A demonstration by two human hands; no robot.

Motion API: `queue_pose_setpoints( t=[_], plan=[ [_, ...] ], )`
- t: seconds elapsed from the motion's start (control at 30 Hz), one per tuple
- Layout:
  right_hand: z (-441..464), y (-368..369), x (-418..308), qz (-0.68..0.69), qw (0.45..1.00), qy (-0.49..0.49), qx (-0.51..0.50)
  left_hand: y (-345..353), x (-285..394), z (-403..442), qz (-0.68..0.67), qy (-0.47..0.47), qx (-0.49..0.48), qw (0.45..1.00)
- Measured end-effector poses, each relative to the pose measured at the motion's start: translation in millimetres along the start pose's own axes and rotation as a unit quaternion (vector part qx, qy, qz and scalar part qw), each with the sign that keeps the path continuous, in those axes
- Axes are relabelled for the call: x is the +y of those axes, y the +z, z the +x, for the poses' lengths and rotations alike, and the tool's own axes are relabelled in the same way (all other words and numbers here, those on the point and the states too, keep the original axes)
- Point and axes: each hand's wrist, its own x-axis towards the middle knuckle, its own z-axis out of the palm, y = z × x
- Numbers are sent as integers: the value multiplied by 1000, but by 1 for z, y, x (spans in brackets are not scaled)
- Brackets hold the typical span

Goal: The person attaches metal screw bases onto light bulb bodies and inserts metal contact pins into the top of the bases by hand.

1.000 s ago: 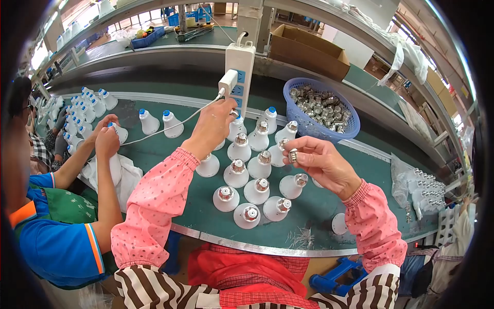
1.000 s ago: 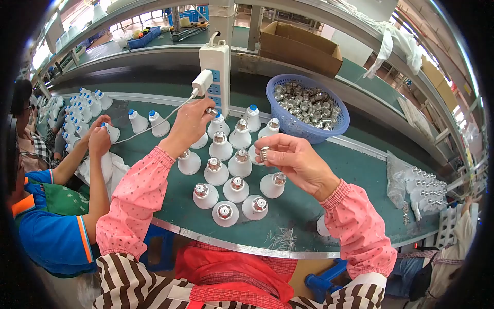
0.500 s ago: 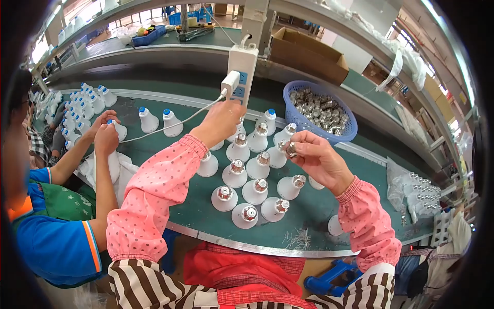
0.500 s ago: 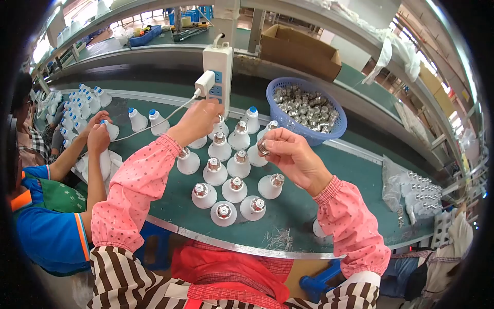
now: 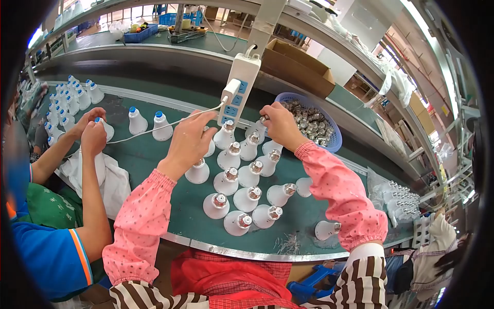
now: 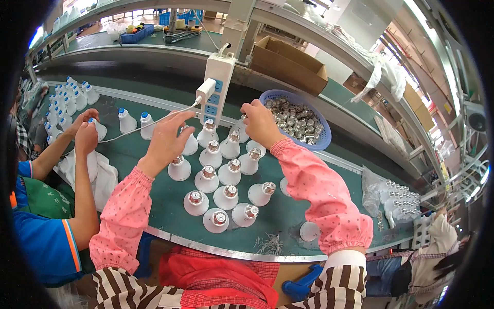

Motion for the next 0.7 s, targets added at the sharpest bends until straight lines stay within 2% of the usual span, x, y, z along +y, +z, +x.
queue_pose_setpoints(
  t=[0.17, 0.3, 0.43, 0.5, 0.57, 0.7],
  plan=[
    [11, 17, 19, -51, 997, -10, -56, -6, -16, -12, -29, -44, 87, 995],
    [21, 16, 22, -55, 994, -50, -85, -9, -30, -12, -93, -132, 79, 984],
    [32, 19, 19, -117, 982, -63, -137, 5, -60, -12, -224, -245, 44, 942],
    [28, 17, 22, -85, 988, -57, -113, 13, -65, -14, -283, -287, 0, 915],
    [26, 18, 28, -50, 992, -42, -106, 27, -86, -19, -364, -300, -51, 880],
    [11, 24, 25, 5, 991, 0, -132, 23, -69, -9, -361, -285, -114, 881]
  ],
)
